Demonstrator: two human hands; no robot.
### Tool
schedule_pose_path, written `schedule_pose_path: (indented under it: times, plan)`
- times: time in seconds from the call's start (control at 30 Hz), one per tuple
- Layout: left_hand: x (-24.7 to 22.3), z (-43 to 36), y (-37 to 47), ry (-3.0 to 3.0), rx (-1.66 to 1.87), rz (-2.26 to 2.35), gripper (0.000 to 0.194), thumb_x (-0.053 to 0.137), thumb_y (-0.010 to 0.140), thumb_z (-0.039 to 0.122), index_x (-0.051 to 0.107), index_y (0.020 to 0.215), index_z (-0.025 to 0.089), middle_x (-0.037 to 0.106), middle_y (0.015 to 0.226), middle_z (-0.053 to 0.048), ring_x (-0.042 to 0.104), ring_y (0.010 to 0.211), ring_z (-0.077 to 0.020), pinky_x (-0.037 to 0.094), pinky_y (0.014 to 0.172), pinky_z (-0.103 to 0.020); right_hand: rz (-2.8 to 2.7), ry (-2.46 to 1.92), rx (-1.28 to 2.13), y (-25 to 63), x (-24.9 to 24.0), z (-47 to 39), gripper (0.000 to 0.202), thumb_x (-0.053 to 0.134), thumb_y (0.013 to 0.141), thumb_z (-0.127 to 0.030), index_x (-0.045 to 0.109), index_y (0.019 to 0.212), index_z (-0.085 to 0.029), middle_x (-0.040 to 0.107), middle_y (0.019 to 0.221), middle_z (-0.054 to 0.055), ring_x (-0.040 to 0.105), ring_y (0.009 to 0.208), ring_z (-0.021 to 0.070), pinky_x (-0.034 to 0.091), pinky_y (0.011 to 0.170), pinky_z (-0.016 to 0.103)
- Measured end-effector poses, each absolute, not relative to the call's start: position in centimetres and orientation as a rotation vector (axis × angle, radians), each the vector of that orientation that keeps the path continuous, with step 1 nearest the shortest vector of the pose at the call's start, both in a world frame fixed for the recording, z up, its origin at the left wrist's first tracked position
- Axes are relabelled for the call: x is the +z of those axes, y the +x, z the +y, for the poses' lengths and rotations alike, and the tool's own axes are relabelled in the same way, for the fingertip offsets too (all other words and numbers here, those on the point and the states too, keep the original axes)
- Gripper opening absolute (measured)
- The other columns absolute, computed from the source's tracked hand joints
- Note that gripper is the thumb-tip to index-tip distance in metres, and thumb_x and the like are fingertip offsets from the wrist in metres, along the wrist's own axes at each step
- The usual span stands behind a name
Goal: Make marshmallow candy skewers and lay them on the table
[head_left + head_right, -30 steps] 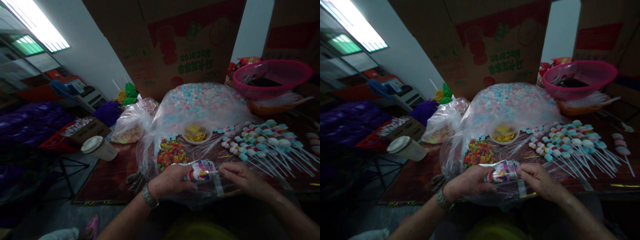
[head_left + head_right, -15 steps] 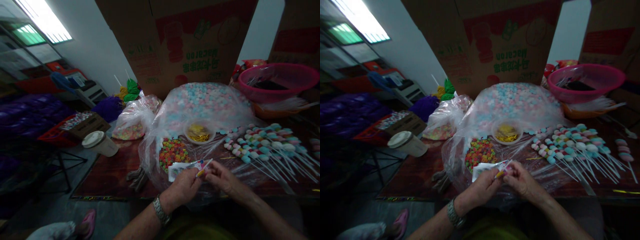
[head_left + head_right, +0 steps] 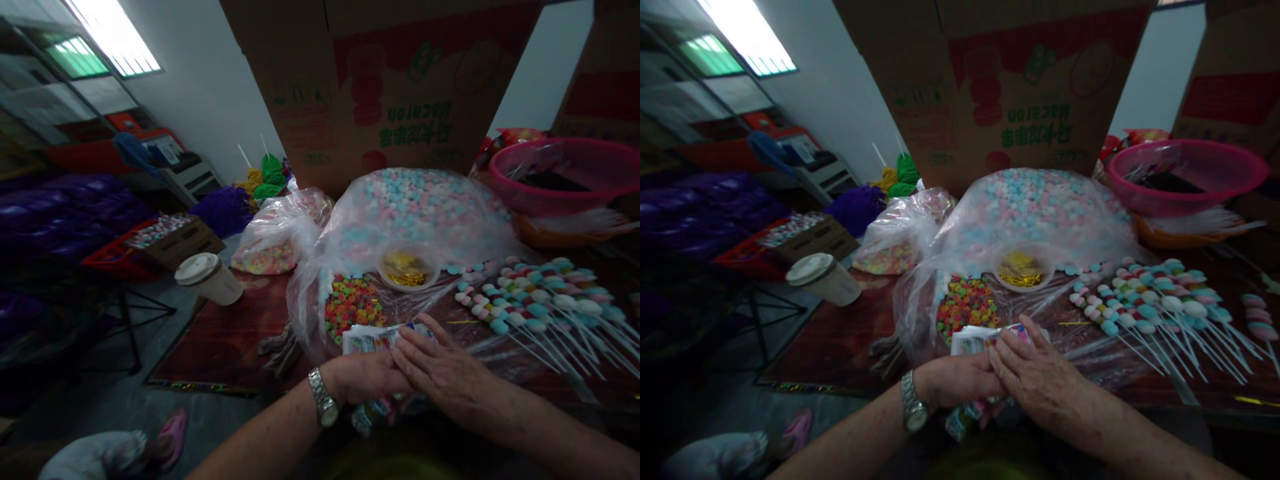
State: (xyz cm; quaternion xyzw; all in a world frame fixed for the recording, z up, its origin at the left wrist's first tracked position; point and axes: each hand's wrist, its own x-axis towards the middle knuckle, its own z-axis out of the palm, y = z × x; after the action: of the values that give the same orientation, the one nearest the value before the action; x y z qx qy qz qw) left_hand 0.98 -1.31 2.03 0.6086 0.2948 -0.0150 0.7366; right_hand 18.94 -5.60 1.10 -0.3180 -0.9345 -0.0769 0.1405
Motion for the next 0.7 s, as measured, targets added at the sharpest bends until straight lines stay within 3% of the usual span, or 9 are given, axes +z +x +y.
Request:
schedule_pose_path:
  times: [0.1,0.17,0.23,0.33,0.4,0.47,0.53,0.6,0.7]
  plan:
    - [2.8,-1.3,1.0,1.813,-0.252,0.695,0.023,0.051,0.082,0.032,0.048,0.064,0.019,0.051,0.054,0.003,0.052,0.048,-0.0126,0.043,0.048,-0.024,-2.716,-1.034,0.169,18.7,-0.2,-6.0,0.021,0.044,0.078,-0.008,0.062,0.088,-0.013,0.066,0.083,0.011,0.056,0.093,0.0281,0.023,0.101,0.057]
    - [3.6,-1.4,0.8,2.331,-0.285,0.714,0.015,0.054,0.081,0.028,0.052,0.07,0.018,0.057,0.061,-0.001,0.056,0.054,-0.016,0.043,0.05,-0.025,-2.419,-1.168,0.821,18.4,-0.9,-6.6,0.012,0.046,0.076,-0.014,0.058,0.075,-0.015,0.064,0.077,0.01,0.058,0.083,0.0258,0.038,0.091,0.05]
    - [4.3,-1.6,0.3,2.78,-0.179,0.603,0.008,0.054,0.082,0.022,0.055,0.078,0.016,0.062,0.072,-0.005,0.059,0.064,-0.0198,0.045,0.058,-0.029,-1.974,-1.223,1.431,17.7,-1.4,-7.3,0.02,0.042,0.079,-0.026,0.048,0.06,-0.019,0.057,0.059,0.005,0.059,0.063,0.0211,0.05,0.068,0.038]
    - [4.3,-2.0,-0.6,3.056,0.159,0.426,0.01,0.045,0.088,0.018,0.055,0.09,0.016,0.062,0.079,-0.005,0.058,0.069,-0.0201,0.044,0.065,-0.032,-1.562,-1.148,1.89,16.5,-1.5,-7.9,0.039,0.027,0.082,-0.041,0.025,0.047,-0.024,0.025,0.032,-0.005,0.035,0.027,0.0116,0.037,0.035,0.025]
    - [3.5,-2.3,-1.3,3.001,0.402,0.475,0.016,0.04,0.09,0.018,0.055,0.092,0.016,0.061,0.077,-0.005,0.056,0.067,-0.0189,0.043,0.063,-0.031,-1.495,-1.09,1.992,16.5,-0.7,-7.0,0.045,0.021,0.083,-0.049,0.027,0.047,-0.024,0.023,0.03,-0.006,0.027,0.023,0.0095,0.03,0.031,0.023]
    - [2.5,-2.6,-1.6,2.73,0.664,0.651,0.018,0.039,0.09,0.019,0.057,0.089,0.015,0.061,0.076,-0.005,0.055,0.066,-0.0174,0.042,0.062,-0.029,-1.742,-1.175,1.806,17.6,0.8,-4.3,0.054,0.015,0.086,-0.052,0.043,0.052,-0.021,0.043,0.038,-0.001,0.041,0.031,0.012,0.037,0.037,0.024]
    - [1.5,-2.7,-1.6,2.292,0.858,0.886,0.02,0.041,0.09,0.02,0.059,0.083,0.015,0.06,0.073,-0.005,0.055,0.066,-0.0154,0.042,0.063,-0.026,-2.217,-1.427,1.039,19.8,2.5,-0.1,0.056,0.014,0.092,-0.042,0.058,0.069,-0.017,0.06,0.063,0.005,0.058,0.058,0.0149,0.045,0.055,0.026]
    - [0.9,-2.6,-1.3,1.824,0.906,1.063,0.02,0.046,0.088,0.023,0.06,0.076,0.015,0.057,0.067,-0.002,0.053,0.064,-0.0131,0.041,0.061,-0.022,-2.301,-1.525,0.725,22.0,3.5,4.8,0.036,0.041,0.087,-0.039,0.063,0.072,-0.015,0.063,0.078,0.008,0.059,0.082,0.0215,0.045,0.07,0.032]
    - [0.4,-2.2,-0.9,1.268,0.876,1.157,0.02,0.055,0.081,0.028,0.059,0.066,0.014,0.051,0.059,0.002,0.048,0.056,-0.0105,0.038,0.053,-0.019,-2.355,-1.625,0.497,23.7,3.0,10.8,0.021,0.057,0.083,-0.033,0.065,0.075,-0.016,0.063,0.078,0.006,0.059,0.081,0.0202,0.046,0.073,0.033]
